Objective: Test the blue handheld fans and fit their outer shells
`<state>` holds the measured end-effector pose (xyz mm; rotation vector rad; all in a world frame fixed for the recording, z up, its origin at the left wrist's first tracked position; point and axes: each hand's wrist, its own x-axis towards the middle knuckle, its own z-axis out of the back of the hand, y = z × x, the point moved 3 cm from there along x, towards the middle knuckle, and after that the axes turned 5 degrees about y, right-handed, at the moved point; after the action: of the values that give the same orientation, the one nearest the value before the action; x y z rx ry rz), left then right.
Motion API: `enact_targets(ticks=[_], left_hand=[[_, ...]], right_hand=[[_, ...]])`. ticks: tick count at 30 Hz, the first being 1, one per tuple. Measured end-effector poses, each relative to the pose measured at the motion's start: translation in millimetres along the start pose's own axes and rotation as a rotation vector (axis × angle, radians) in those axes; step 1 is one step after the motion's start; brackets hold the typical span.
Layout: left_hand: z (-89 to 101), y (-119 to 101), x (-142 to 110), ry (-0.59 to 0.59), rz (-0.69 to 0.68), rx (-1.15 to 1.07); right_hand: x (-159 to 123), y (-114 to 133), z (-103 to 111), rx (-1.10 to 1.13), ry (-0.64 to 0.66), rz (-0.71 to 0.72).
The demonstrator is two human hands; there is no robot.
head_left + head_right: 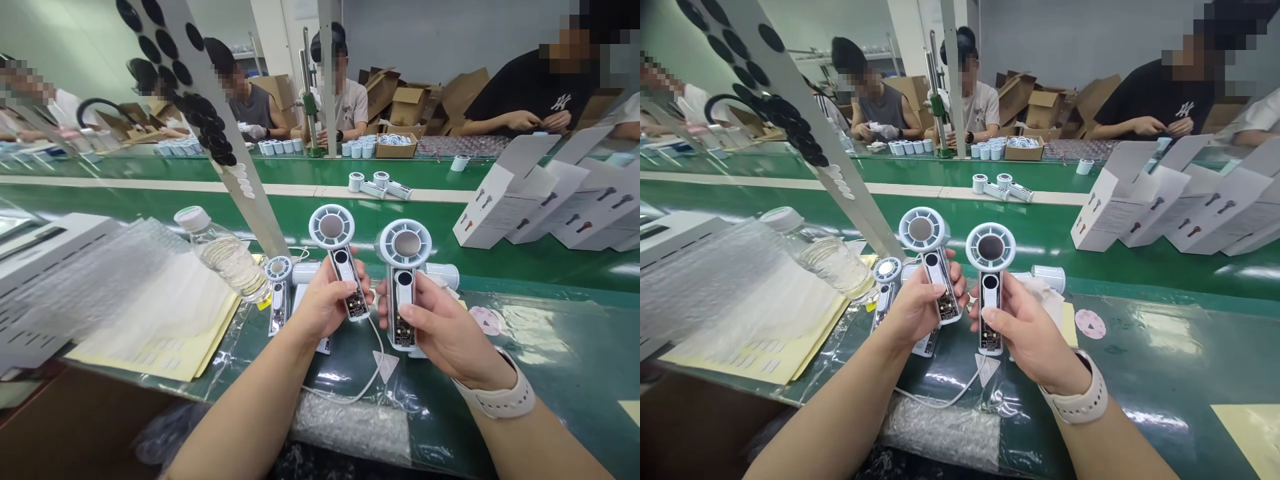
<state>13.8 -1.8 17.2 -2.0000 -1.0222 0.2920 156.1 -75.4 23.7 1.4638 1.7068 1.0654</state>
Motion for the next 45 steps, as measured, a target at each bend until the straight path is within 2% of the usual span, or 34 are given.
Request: enact_targets(ticks=[5,9,19,23,27,32,34,38,45], left_hand=[[-1.8,1,-2,0.025,0.046,0.03],[-1.2,0,-1,0.017,0.028,0.031],[-1.3,-3,0,0.022,-0.025,0.029],[0.2,0,2,-0.02,-0.016,0.036],[3.3,1,3,-0.103,-0.027,0.067],[-1.4,0,2,0.015,0.0,0.087],[-0.5,1,3,-0.016,-0.002,0.119],[0.7,4,5,-0.086,0.011,0.159],[0.5,4,5,-0.125,0.023,0.158]], right_hand=[[4,1,2,0.022,-0.053,-0.009],[5,4,4,0.038,-0.098,-0.007],[4,3,2,-0.028,-0.092,0.015],[5,0,5,-0.064,-0.122,0.001],[5,-5,7,-0.031,-0.215,-0.02],[4,-2,0,-0.014,-0.131,-0.014],[4,-1,1,-0.019,-0.138,-0.006],[6,-3,10,-0.009,-0.238,-0.036],[8,-6,9,-0.001,-0.253,-0.038]])
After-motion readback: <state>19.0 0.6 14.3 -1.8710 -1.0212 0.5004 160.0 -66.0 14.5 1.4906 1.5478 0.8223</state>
